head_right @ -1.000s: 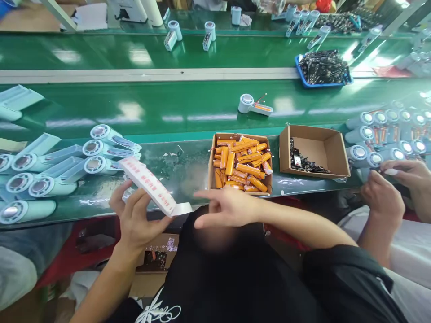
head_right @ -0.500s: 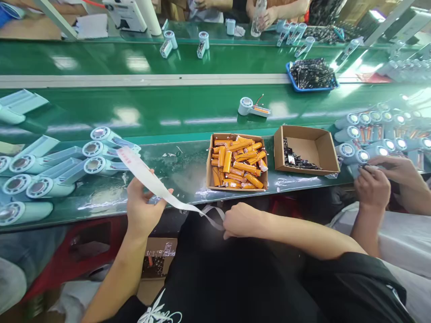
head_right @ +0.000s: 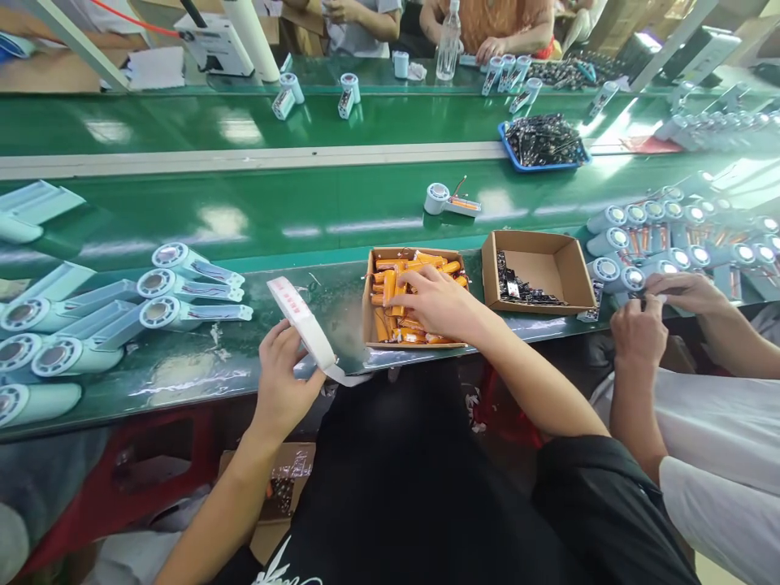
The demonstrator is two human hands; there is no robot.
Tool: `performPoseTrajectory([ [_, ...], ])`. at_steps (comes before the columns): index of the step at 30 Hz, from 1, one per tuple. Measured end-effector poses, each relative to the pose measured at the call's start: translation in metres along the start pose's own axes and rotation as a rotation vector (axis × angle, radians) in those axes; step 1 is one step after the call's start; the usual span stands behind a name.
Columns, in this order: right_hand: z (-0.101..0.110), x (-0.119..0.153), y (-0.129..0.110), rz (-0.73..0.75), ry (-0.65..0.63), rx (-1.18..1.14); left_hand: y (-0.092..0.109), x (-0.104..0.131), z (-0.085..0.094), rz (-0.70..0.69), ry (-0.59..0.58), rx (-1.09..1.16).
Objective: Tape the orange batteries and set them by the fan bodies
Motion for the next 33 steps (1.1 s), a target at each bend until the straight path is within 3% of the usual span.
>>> performPoseTrajectory([
  [3, -0.001, -0.007, 0.001, 0.009, 0.087, -0.102, 0.011, -0.006, 0.001, -0.076, 0.005, -0.072],
  [5, 0.006, -0.009, 0.002, -0.015, 0.189, -0.291, 0.018, -0.009, 0.004, -0.128, 0.019, -0.129],
  [9, 0.022, 0.007, 0.011, -0.279, 0.409, -0.67, 0.029, -0.01, 0.01, -0.186, 0.027, -0.214],
  [15, 0.016, 0.013, -0.023, -0.262, 0.328, -0.625, 0.026, -0.006, 0.007, -0.114, -0.015, -0.257],
  [19, 0.008, 0.01, -0.024, -0.286, 0.333, -0.669, 0.024, -0.008, 0.003, -0.079, -0.007, -0.269],
  [21, 0.001, 0.009, -0.018, -0.336, 0.326, -0.789, 0.024, -0.01, 0.005, -0.057, 0.009, -0.269],
  [24, -0.013, 0.005, -0.012, -0.385, 0.338, -1.169, 0.034, -0.014, 0.008, -0.07, 0.052, -0.329],
  [26, -0.02, 0.003, -0.006, -0.442, 0.487, -1.425, 0.042, -0.018, 0.007, -0.078, 0.102, -0.38],
  [30, -0.032, 0.009, -0.004, -0.581, 0.965, -1.646, 0.049, -0.026, -0.001, -0.008, 0.224, -0.397],
  [33, -0.037, 0.011, -0.009, -0.621, 1.112, -1.685, 0.047, -0.03, -0.011, 0.084, 0.238, -0.301],
])
Point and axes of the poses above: each hand's wrist, its own x-axis away from the middle knuckle, its own z-axis out of the back of the hand, y = z × x, the point moved 9 cm from there along -x, towards the middle knuckle, and after that the axes turned 1 degree about -z, right-handed, at the moved point
